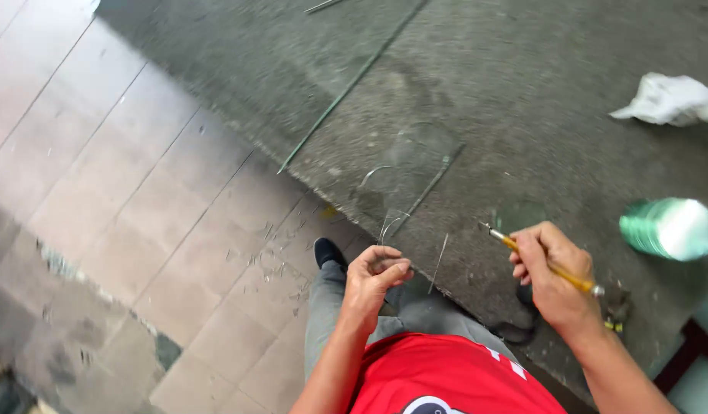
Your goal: Cutting circular shapes out of a glass pane using a glass cutter and breaking tools
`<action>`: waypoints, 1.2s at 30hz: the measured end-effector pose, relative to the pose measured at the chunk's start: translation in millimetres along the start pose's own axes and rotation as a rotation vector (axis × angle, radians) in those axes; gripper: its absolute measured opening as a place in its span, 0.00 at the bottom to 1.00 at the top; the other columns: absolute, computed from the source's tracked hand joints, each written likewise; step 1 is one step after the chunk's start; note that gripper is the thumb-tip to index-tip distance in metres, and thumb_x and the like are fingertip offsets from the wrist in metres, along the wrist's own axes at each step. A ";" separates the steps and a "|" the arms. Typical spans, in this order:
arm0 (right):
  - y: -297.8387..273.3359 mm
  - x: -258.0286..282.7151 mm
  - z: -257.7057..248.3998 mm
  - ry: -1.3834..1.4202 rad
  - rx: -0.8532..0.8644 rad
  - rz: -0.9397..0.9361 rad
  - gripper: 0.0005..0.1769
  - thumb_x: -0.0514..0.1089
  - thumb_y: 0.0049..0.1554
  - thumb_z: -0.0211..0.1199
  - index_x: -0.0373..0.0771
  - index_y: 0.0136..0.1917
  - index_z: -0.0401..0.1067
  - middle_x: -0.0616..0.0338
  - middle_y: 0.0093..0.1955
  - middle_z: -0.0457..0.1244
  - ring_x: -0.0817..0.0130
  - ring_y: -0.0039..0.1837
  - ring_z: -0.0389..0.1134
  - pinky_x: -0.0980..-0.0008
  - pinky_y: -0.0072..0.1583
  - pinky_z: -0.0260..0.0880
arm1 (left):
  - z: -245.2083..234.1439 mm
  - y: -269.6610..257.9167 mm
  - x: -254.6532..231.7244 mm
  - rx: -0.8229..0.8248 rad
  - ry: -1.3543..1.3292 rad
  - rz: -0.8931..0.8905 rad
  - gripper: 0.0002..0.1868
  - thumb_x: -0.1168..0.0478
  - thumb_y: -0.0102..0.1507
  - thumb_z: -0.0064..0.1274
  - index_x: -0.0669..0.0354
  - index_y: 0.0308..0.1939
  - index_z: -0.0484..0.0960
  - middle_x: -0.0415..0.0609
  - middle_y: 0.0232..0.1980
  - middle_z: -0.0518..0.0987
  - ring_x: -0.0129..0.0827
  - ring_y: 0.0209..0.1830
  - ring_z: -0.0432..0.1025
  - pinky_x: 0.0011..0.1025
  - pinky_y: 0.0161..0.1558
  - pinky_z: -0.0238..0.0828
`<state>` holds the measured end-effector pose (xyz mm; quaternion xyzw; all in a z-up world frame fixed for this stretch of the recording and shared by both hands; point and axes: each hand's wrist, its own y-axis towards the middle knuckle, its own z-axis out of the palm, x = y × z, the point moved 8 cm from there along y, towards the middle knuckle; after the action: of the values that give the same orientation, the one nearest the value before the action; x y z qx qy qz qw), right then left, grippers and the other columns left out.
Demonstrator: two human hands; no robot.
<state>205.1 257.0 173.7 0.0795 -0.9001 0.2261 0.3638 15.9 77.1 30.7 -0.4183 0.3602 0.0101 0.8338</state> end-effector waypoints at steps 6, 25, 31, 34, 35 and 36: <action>-87.5 -83.2 -5.6 0.107 -0.275 0.294 0.05 0.42 0.56 0.70 0.41 0.47 0.81 0.60 0.31 0.67 0.74 0.32 0.66 0.75 0.39 0.67 | 66.2 18.7 30.9 0.188 0.072 -0.062 0.09 0.72 0.55 0.61 0.63 0.36 0.76 0.61 0.40 0.87 0.35 0.36 0.82 0.27 0.36 0.75; -114.6 -87.3 51.9 0.020 -0.563 -0.161 0.06 0.38 0.54 0.72 0.37 0.40 0.75 0.49 0.33 0.68 0.51 0.37 0.72 0.60 0.36 0.70 | 102.1 19.1 -33.5 0.188 1.822 0.825 0.23 0.48 0.53 0.69 0.47 0.44 0.74 0.43 0.44 0.75 0.42 0.51 0.71 0.42 0.50 0.65; -105.1 -83.2 55.7 -0.026 -0.503 -0.308 0.08 0.38 0.55 0.69 0.38 0.38 0.70 0.49 0.33 0.66 0.48 0.36 0.71 0.60 0.35 0.70 | 130.6 36.4 -10.1 0.171 1.889 0.791 0.35 0.46 0.46 0.74 0.49 0.48 0.69 0.47 0.50 0.69 0.45 0.56 0.64 0.45 0.56 0.60; -103.2 -83.7 57.1 -0.016 -0.465 -0.335 0.09 0.37 0.55 0.67 0.38 0.37 0.68 0.50 0.32 0.64 0.48 0.35 0.70 0.60 0.35 0.69 | 135.9 44.1 -2.0 0.164 1.935 0.725 0.38 0.47 0.44 0.76 0.50 0.49 0.69 0.48 0.51 0.70 0.46 0.58 0.64 0.47 0.57 0.60; -100.1 -82.7 58.4 -0.010 -0.447 -0.341 0.09 0.36 0.56 0.66 0.38 0.36 0.68 0.50 0.31 0.63 0.48 0.34 0.68 0.60 0.34 0.68 | 137.7 47.3 -2.6 0.164 1.951 0.696 0.38 0.48 0.44 0.77 0.52 0.50 0.70 0.49 0.52 0.71 0.46 0.59 0.64 0.48 0.57 0.61; -98.8 -84.6 57.4 -0.007 -0.447 -0.340 0.09 0.36 0.56 0.66 0.38 0.36 0.68 0.50 0.31 0.63 0.48 0.34 0.68 0.60 0.34 0.68 | 140.5 46.3 -3.2 0.164 1.954 0.696 0.38 0.48 0.44 0.77 0.52 0.50 0.70 0.49 0.52 0.71 0.46 0.59 0.64 0.48 0.57 0.61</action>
<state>261.1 141.0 113.4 0.1478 -0.9027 -0.0428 0.4017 82.0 207.1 55.5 -0.0591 0.9790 -0.1177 0.1557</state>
